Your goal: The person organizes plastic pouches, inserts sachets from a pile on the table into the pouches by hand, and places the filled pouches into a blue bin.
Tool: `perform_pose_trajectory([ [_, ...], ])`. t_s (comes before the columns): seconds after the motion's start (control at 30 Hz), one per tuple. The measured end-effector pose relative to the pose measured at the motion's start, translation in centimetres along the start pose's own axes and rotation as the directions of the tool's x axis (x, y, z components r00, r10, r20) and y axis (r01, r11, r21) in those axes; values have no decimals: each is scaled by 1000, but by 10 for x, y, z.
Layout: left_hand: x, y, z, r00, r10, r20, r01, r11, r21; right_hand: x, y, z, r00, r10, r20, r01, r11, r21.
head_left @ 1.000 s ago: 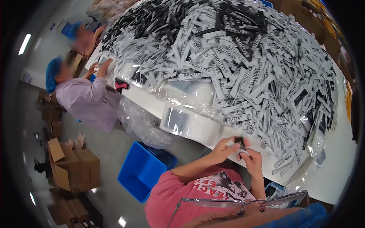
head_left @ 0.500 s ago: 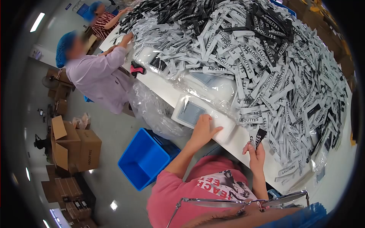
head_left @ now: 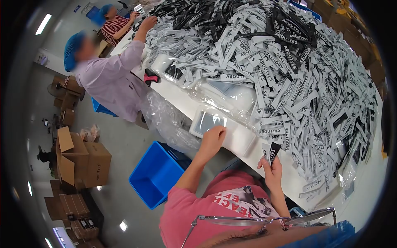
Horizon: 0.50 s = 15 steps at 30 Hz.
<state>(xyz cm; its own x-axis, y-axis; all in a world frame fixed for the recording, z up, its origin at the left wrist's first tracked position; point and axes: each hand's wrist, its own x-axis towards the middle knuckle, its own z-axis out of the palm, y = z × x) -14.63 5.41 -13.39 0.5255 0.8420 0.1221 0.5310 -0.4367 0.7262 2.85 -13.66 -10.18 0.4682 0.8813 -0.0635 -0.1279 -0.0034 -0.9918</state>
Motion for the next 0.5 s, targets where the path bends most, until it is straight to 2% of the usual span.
perform_pose_trajectory([
  [0.1, -4, 55, -14, 973, -208, 101, 231, 888, -398, 7, 4, 0, 997, 63, -33, -63, 998, -9],
  [0.2, -10, 82, 10, 991, -87, 99, 117, 925, -362, 23, -21, 16, 992, -63, -106, 31, 960, -277],
  [0.23, -11, 92, 17, 992, -84, 96, 105, 965, -241, 27, -18, 14, 994, -36, -106, 8, 966, -258],
  [0.33, -12, 104, 42, 986, 165, 4, -161, 968, -191, 35, -21, 6, 979, -32, -202, -19, 968, -249],
  [0.37, -11, 107, 44, 989, 117, 91, -83, 948, -307, 34, -23, -2, 981, -9, -192, -44, 962, -268],
  [0.5, -4, 116, 56, 951, 195, 238, -52, 864, -501, 30, -17, -15, 971, 12, -238, -26, 998, -57],
])
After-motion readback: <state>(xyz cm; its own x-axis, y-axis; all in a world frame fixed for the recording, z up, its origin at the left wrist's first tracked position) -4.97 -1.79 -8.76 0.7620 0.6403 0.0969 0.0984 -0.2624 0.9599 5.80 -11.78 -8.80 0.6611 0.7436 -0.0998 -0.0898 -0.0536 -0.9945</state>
